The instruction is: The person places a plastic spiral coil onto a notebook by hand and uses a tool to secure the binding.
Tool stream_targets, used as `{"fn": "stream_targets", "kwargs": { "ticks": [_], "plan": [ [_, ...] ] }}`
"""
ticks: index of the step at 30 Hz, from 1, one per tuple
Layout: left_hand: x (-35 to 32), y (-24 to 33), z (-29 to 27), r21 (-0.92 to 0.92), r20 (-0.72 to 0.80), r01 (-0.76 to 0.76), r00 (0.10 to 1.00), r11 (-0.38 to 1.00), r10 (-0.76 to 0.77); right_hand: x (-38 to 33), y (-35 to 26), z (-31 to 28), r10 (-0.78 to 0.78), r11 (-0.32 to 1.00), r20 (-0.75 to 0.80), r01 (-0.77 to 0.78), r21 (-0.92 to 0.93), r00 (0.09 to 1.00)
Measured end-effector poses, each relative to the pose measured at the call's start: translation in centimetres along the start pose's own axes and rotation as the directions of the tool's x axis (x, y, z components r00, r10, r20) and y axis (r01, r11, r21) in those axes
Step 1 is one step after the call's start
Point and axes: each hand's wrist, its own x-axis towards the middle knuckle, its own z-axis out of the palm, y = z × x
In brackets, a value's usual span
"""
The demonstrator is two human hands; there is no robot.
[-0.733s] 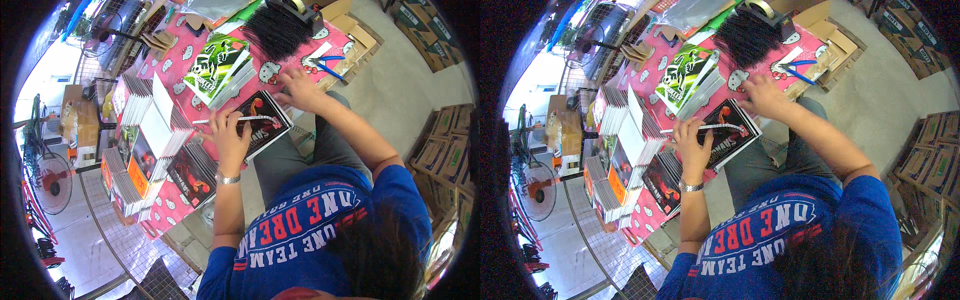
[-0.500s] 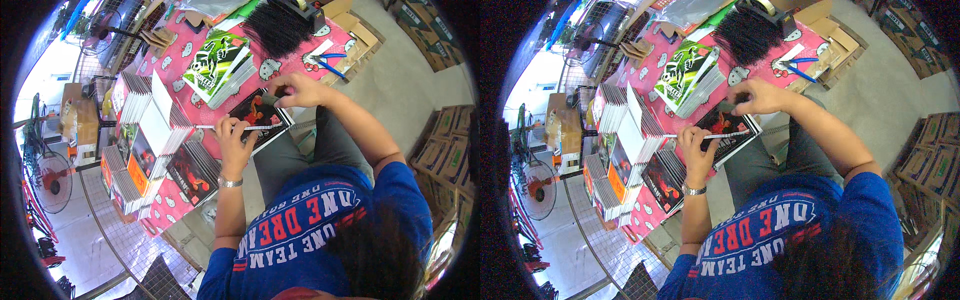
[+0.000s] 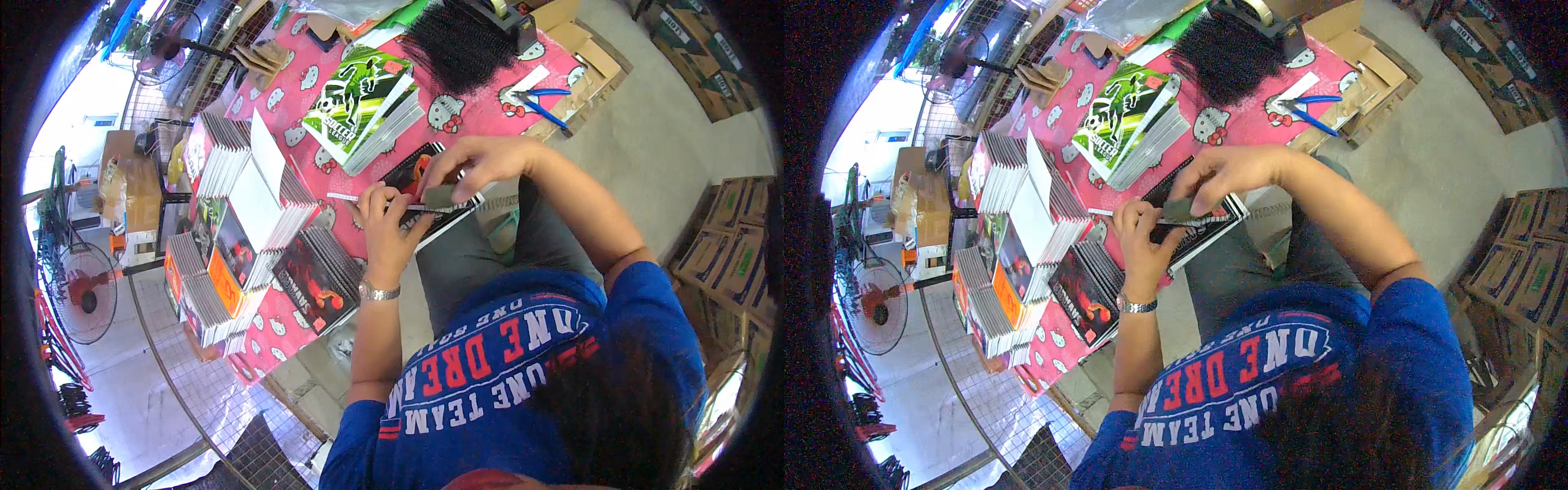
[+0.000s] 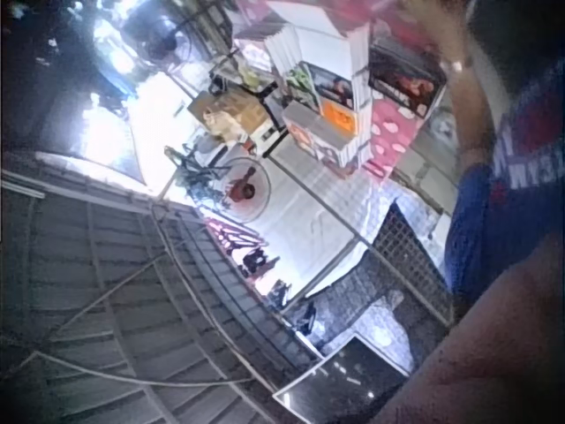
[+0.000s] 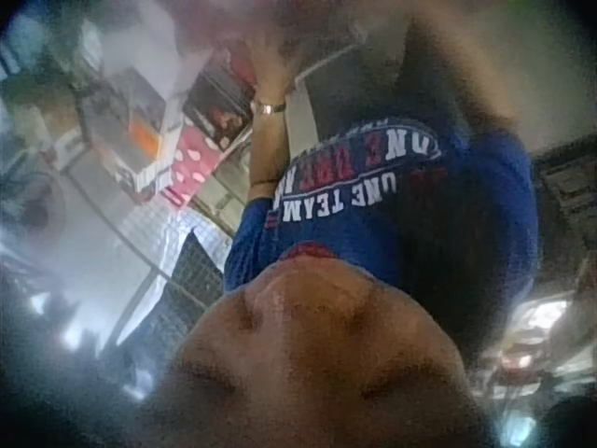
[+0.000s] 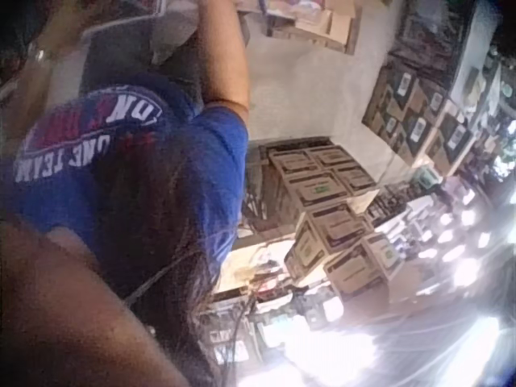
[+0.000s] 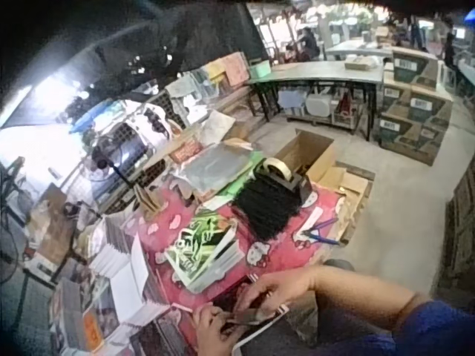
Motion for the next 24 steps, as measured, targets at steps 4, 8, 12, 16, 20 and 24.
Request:
{"fn": "stream_targets", "kwargs": {
  "ticks": [4,8,12,16,20,24],
  "plan": [
    [0.4,-1.1,-1.3,0.069,-0.054,0.011,0.999,0.998,-0.008,0.9,1.7,-0.5,-0.070,0.978,-0.005,0.070,0.195,0.998],
    [0.1,-3.1,-1.6,0.053,-0.045,0.046,0.998,0.998,-0.044,2.2,1.7,-0.8,0.078,0.909,-0.030,-0.084,-0.408,0.996],
    [0.2,-2.5,-1.3,0.050,-0.076,0.033,0.997,0.998,-0.030,2.1,0.7,-0.3,0.045,0.995,0.064,-0.039,-0.093,0.997],
    [0.2,-1.7,-0.7,0.010,-0.090,0.002,0.996,1.000,-0.001,1.1,1.1,-0.1,-0.165,0.909,0.097,0.114,0.401,0.981],
    [0.2,-1.3,-0.7,0.022,-0.084,0.000,0.996,1.000,0.002,1.2,0.7,-0.4,-0.015,0.999,0.050,0.013,0.048,0.999],
    [1.0,-1.4,-0.7,-0.022,-0.075,-0.028,0.997,0.999,0.026,1.8,1.1,-1.0,0.055,0.944,0.005,-0.050,-0.326,0.998]
  ]
}}
